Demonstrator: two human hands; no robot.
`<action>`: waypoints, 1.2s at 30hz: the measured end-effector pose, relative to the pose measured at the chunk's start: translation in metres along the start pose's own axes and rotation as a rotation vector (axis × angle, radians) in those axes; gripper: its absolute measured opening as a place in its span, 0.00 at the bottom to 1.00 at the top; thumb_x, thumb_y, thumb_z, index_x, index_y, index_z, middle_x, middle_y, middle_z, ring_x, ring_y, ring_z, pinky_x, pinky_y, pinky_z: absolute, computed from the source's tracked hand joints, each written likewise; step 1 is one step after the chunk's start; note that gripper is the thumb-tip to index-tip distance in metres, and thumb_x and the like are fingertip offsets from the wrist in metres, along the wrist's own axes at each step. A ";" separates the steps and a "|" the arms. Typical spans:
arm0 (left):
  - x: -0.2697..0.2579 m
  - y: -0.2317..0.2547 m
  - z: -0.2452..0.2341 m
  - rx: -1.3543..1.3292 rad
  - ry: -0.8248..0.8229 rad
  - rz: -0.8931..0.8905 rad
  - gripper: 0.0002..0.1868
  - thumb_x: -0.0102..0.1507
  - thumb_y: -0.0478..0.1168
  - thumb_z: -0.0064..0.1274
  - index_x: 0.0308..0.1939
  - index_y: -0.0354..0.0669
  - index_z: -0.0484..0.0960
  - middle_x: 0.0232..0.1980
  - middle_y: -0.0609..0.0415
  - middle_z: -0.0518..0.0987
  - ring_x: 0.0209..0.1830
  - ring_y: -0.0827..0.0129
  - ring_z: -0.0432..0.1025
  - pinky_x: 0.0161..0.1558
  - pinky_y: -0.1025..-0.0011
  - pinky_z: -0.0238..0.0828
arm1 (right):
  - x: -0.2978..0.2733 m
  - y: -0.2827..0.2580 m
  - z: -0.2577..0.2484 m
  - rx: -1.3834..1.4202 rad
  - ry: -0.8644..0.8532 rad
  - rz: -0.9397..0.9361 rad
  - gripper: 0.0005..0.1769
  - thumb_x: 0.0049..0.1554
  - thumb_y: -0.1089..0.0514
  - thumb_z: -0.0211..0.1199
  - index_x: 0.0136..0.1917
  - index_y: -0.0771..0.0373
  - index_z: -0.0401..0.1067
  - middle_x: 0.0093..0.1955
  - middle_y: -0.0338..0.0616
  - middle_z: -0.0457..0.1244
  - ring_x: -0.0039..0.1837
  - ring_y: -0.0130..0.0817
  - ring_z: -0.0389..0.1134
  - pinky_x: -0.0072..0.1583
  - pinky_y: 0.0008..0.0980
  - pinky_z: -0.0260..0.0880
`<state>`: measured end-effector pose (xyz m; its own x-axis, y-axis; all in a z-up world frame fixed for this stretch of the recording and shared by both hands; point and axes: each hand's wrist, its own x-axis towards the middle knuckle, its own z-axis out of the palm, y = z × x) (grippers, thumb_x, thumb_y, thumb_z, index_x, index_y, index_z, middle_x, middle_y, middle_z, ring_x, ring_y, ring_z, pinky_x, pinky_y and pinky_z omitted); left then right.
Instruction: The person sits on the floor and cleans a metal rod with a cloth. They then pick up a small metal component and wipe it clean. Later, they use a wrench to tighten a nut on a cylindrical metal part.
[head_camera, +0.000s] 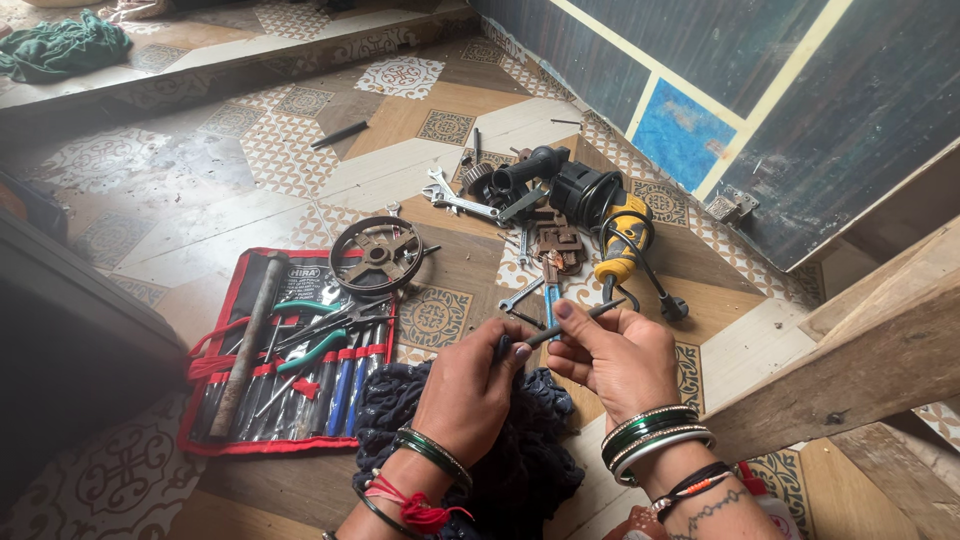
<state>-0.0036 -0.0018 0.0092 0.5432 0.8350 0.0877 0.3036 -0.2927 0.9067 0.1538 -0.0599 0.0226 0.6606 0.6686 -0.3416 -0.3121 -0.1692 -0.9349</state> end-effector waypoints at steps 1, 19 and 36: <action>0.000 -0.004 0.001 -0.008 0.001 0.017 0.10 0.65 0.39 0.53 0.48 0.42 0.84 0.27 0.55 0.79 0.26 0.74 0.73 0.33 0.70 0.70 | 0.001 0.001 0.000 0.030 -0.006 0.001 0.12 0.58 0.61 0.68 0.47 0.74 0.72 0.43 0.53 0.68 0.42 0.39 0.72 0.44 0.35 0.79; -0.010 0.035 -0.064 0.465 -0.291 -0.113 0.26 0.51 0.63 0.63 0.45 0.52 0.88 0.45 0.49 0.85 0.47 0.55 0.79 0.51 0.63 0.75 | -0.003 0.009 0.006 0.028 -0.138 -0.032 0.10 0.61 0.59 0.60 0.49 0.70 0.73 0.44 0.47 0.69 0.41 0.38 0.73 0.43 0.36 0.79; 0.005 -0.128 -0.171 0.704 0.115 -0.364 0.21 0.49 0.31 0.66 0.41 0.64 0.90 0.64 0.64 0.75 0.68 0.64 0.65 0.64 0.64 0.67 | 0.001 0.055 0.198 -0.105 -0.162 -0.030 0.18 0.58 0.69 0.57 0.61 0.66 0.60 0.45 0.55 0.70 0.43 0.46 0.76 0.41 0.41 0.82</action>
<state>-0.1737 0.1199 -0.0355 0.2426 0.9662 -0.0873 0.8898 -0.1858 0.4169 0.0018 0.0752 -0.0098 0.5469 0.7811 -0.3014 -0.2154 -0.2166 -0.9522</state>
